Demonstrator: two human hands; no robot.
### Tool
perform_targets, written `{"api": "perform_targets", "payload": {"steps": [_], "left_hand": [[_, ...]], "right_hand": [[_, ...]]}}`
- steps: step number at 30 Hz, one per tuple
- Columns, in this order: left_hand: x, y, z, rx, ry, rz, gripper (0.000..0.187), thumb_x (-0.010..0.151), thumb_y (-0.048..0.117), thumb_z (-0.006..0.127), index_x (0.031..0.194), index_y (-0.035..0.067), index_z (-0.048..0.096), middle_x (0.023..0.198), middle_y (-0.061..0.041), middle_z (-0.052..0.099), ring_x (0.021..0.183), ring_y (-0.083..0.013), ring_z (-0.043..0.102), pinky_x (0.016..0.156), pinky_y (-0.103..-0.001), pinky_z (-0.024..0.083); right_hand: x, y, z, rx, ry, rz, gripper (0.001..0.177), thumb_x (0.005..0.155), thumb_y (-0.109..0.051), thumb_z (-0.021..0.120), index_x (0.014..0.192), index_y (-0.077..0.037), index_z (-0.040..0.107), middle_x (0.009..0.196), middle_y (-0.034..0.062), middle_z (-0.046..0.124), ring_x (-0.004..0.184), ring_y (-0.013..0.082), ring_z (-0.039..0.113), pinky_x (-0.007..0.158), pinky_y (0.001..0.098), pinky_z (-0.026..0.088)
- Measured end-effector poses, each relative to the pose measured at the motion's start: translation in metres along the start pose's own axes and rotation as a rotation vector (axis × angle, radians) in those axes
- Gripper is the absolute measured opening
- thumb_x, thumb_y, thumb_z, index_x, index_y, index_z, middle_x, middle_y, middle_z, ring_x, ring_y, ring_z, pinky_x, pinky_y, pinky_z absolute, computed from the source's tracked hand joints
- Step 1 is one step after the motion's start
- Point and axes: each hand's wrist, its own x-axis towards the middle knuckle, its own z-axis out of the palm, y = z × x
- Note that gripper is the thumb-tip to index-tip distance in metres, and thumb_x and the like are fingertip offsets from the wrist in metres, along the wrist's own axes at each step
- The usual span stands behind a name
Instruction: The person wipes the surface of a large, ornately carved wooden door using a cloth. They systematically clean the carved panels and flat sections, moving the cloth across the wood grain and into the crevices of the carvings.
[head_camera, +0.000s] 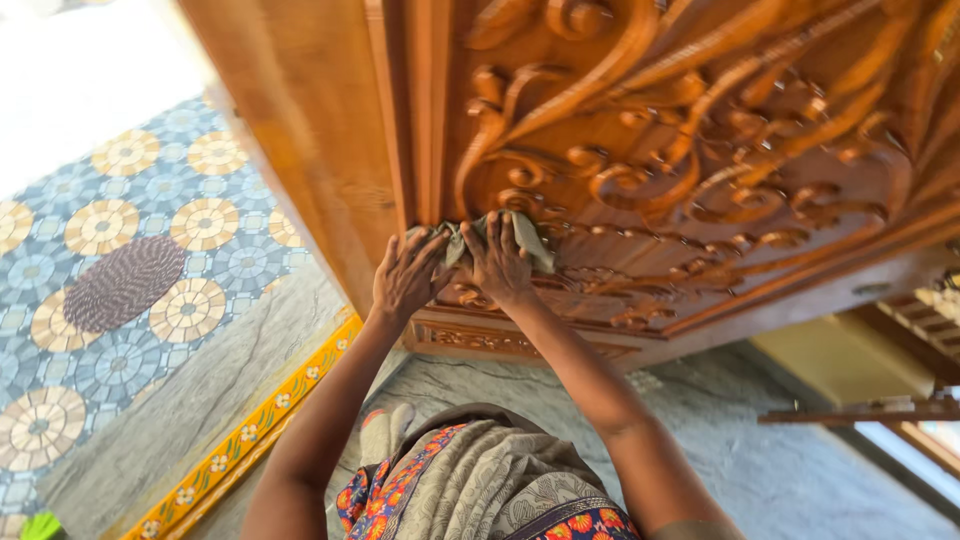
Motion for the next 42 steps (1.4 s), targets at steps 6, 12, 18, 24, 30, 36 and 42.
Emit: {"api": "perform_targets", "payload": {"steps": [6,12,18,24,30,36,42], "left_hand": [[0.029,-0.058,-0.037,0.027,0.116,-0.146,0.06,0.098,0.066,0.058,0.139,0.023,0.066,0.16,0.008,0.042,0.147,-0.0266,0.037,0.122,-0.06,0.02],[0.119,-0.128,-0.144,0.195,0.23,-0.242,0.063,0.101,0.04,0.062,0.16,0.022,0.052,0.168,0.001,0.035,0.155,-0.0358,0.023,0.125,-0.061,0.011],[0.166,-0.14,-0.199,0.13,0.359,-0.279,0.061,0.109,0.003,0.058,0.166,0.016,0.038,0.17,-0.016,0.022,0.159,-0.0382,0.014,0.13,-0.061,0.017],[0.117,-0.129,-0.147,-0.207,0.452,-0.258,0.071,0.095,0.012,0.067,0.161,0.017,0.041,0.167,-0.023,0.017,0.154,-0.0547,0.007,0.126,-0.071,0.011],[0.011,-0.11,-0.031,-0.337,0.117,-0.392,0.075,0.085,0.021,0.067,0.154,0.008,0.042,0.161,-0.037,0.021,0.149,-0.0603,0.014,0.121,-0.072,0.01],[-0.087,-0.078,0.06,-0.351,-0.158,-0.521,0.081,0.082,0.021,0.067,0.156,0.004,0.039,0.159,-0.039,0.022,0.148,-0.0612,0.017,0.124,-0.068,0.009],[-0.164,-0.034,0.095,-0.213,-0.393,-0.625,0.098,0.08,0.023,0.072,0.164,0.008,0.023,0.166,-0.031,0.017,0.156,-0.0482,0.014,0.123,-0.066,0.013]], "right_hand": [[0.074,-0.062,-0.155,-0.012,0.046,-0.172,0.069,0.104,-0.058,0.048,0.163,-0.04,0.019,0.167,0.0125,0.027,0.15,0.0499,0.026,0.106,0.0746,0.04],[0.156,-0.103,-0.292,-0.247,0.316,-0.254,0.075,0.106,-0.027,0.055,0.171,-0.033,0.018,0.178,0.0111,0.017,0.161,0.0457,0.021,0.12,0.0691,0.035],[0.194,-0.123,-0.343,-0.265,0.551,-0.143,0.063,0.118,-0.05,0.049,0.168,-0.028,0.018,0.176,0.004,0.01,0.158,0.0467,0.015,0.125,0.0691,0.014],[0.16,-0.144,-0.26,-0.457,0.576,-0.133,0.068,0.117,-0.065,0.036,0.169,-0.031,0.009,0.178,0.0034,0.007,0.154,0.0512,0.019,0.118,0.0681,0.013],[0.102,-0.14,-0.124,-0.713,0.556,-0.276,0.07,0.12,-0.069,0.031,0.17,-0.026,0.01,0.178,0.0051,0.017,0.154,0.0453,0.027,0.112,0.0618,0.018],[0.043,-0.138,0.005,-0.676,0.342,-0.403,0.069,0.119,-0.06,0.036,0.174,-0.025,0.014,0.177,-0.0002,0.019,0.156,0.0328,0.026,0.125,0.0564,0.013],[0.001,-0.133,0.068,-0.225,-0.189,-0.527,0.071,0.104,-0.009,0.049,0.168,-0.021,0.02,0.173,-0.0061,0.027,0.128,0.0085,0.064,0.061,0.0248,0.056]]}}
